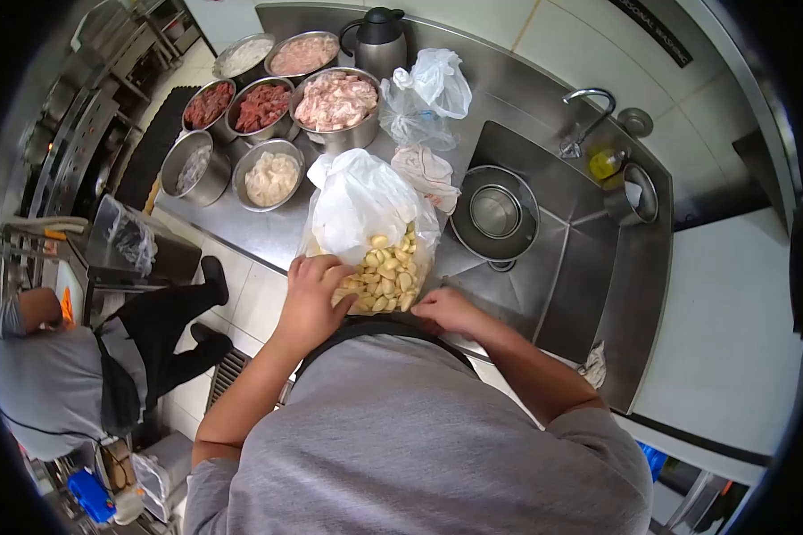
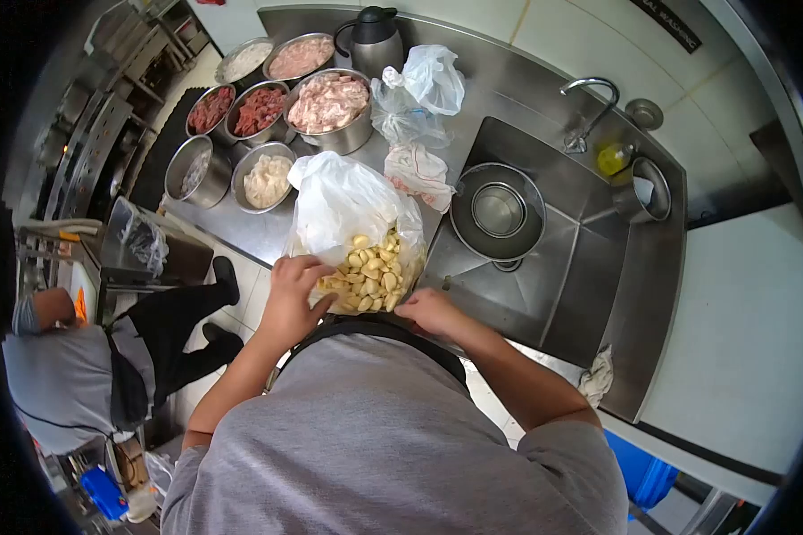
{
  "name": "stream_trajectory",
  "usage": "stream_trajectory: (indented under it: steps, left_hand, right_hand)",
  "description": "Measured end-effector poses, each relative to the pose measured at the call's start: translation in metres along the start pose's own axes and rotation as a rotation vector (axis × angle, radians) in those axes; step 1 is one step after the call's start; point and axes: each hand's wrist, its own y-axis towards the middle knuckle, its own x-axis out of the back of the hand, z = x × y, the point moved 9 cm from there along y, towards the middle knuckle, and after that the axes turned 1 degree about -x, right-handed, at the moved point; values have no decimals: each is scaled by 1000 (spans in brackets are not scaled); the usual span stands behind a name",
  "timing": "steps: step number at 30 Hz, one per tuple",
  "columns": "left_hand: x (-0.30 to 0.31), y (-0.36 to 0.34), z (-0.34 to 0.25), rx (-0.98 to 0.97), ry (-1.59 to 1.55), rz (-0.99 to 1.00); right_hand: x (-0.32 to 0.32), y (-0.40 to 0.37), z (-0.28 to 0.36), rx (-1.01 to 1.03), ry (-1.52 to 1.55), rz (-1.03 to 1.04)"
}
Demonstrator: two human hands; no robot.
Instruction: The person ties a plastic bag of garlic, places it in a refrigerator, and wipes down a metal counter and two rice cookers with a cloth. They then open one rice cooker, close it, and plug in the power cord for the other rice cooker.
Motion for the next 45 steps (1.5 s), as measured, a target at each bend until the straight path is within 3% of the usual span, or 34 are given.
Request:
stream_trajectory:
  steps: [1,2,3,4,5,6,7,8,9,11,14,15,17,18,24,28,30,31,34,40,45]
  left_hand:
    - [9,-13,9,62,-164,-184]
    - [16,-24,21,123,-324,-370]
    - [12,-29,30,141,-320,-357]
    - [-38,-30,53,390,-492,18]
    - [-91,-51,60,637,-654,414]
    - [-128,-56,56,707,-924,468]
    - [-135,-54,50,722,-921,467]
    - [-134,-43,44,707,-1064,323]
    - [-129,-28,42,672,-1206,171]
    - [-128,-13,38,597,-1245,143]
    - [-122,-16,23,843,-1803,137]
    - [-124,-18,23,853,-1803,131]
    - [-126,-17,18,864,-2122,49]
    - [-118,-15,13,870,-2190,25]
    - [-77,13,17,643,-2145,-116]
    - [-83,19,34,668,-2003,-81]
    - [-86,17,33,682,-2004,-82]
    - [-87,15,33,696,-2000,-76]
    - [-85,16,33,679,-1993,-93]
    - [-84,14,40,681,-1862,-91]
    - [-77,11,48,733,-1690,-152]
  right_hand:
    - [-8,7,-25,-61,261,41]
    - [-11,12,-33,-66,248,49]
    - [-25,16,-32,-60,457,128]
    - [-31,24,-30,-42,658,192]
    - [-34,33,-33,-52,656,203]
    - [-37,45,-30,-82,665,286]
    - [-44,49,-20,-108,678,376]
    - [-46,49,-24,-235,671,344]
    - [-46,49,-18,-232,674,347]
    - [-44,44,-17,-297,706,311]
    - [-41,23,27,-286,951,236]
    - [-42,17,33,-292,947,244]
    - [-38,10,61,-102,1042,305]
    - [-36,9,61,-149,1050,236]
    - [-7,4,98,58,926,240]
    - [11,7,124,290,745,190]
    - [32,1,153,680,400,-35]
    - [29,10,148,681,401,-32]
    - [23,-13,170,1109,-397,-414]
    - [13,-1,202,1258,-900,-748]
    - [25,15,237,1356,-824,-763]
